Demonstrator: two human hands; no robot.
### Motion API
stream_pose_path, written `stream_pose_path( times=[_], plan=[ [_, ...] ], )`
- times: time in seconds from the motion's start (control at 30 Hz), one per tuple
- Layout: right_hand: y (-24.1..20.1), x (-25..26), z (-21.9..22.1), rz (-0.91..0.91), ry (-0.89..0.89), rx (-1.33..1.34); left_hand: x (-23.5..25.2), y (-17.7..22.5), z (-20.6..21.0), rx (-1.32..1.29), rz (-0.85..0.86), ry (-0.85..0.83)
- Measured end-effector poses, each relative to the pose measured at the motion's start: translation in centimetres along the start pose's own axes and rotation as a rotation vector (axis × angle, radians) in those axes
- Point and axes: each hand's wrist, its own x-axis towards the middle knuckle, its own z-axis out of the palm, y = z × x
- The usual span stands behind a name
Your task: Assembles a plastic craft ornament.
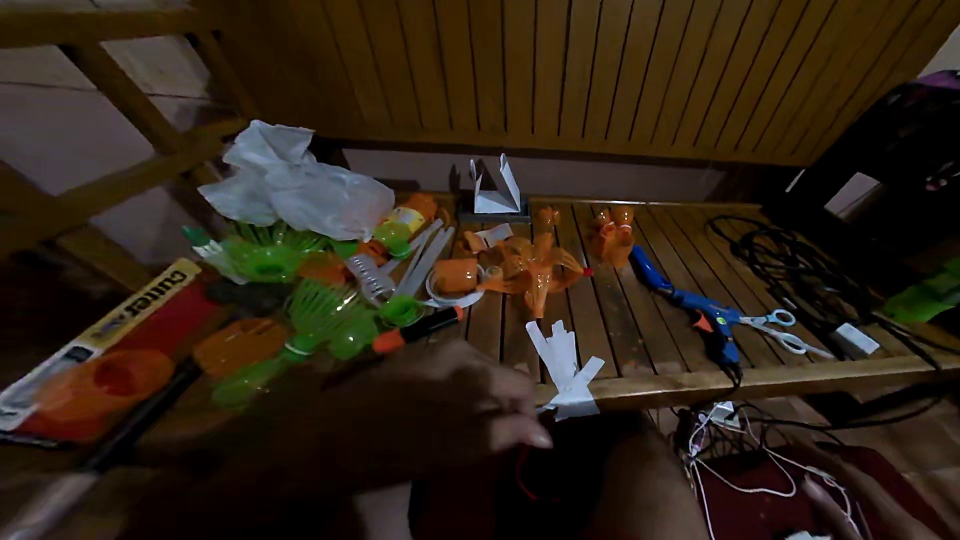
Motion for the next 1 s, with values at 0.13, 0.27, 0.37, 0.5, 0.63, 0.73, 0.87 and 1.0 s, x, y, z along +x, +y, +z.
stream_pose_path(
  times=[0.13, 0.27, 0.37, 0.5, 0.63, 0.73, 0.87, 1.0],
  plan=[
    [-10.5, 7.8, 5.4, -0.440, -0.310, 0.686, 3.1, 0.8, 7.7, 0.020, 0.108, 0.329],
    [-12.2, 11.1, 7.2, -0.349, -0.452, 0.717, 1.1, 1.0, 6.5, -0.038, -0.156, 0.261],
    [-11.6, 12.3, 8.7, -0.336, -0.444, 0.645, -0.5, -2.0, 6.7, -0.123, -0.195, 0.326],
    [-11.0, 14.5, 11.2, -0.501, -0.321, 0.626, -0.4, -6.5, 8.1, -0.077, -0.110, 0.410],
    [-11.5, 15.9, 12.3, -0.411, -0.386, 0.833, 2.4, -4.3, 6.6, 0.009, -0.266, 0.398],
    [-11.1, 16.9, 12.3, -0.222, -0.520, 0.983, 3.5, -5.5, 5.0, -0.033, -0.322, 0.228],
    [-9.2, 19.2, 11.3, -0.264, -0.286, 0.823, 3.2, -10.8, 4.9, 0.096, -0.140, 0.226],
    [-7.4, 23.0, 10.0, -0.232, -0.119, 0.498, 3.2, -15.7, 6.9, 0.546, -0.006, 0.287]
  ],
)
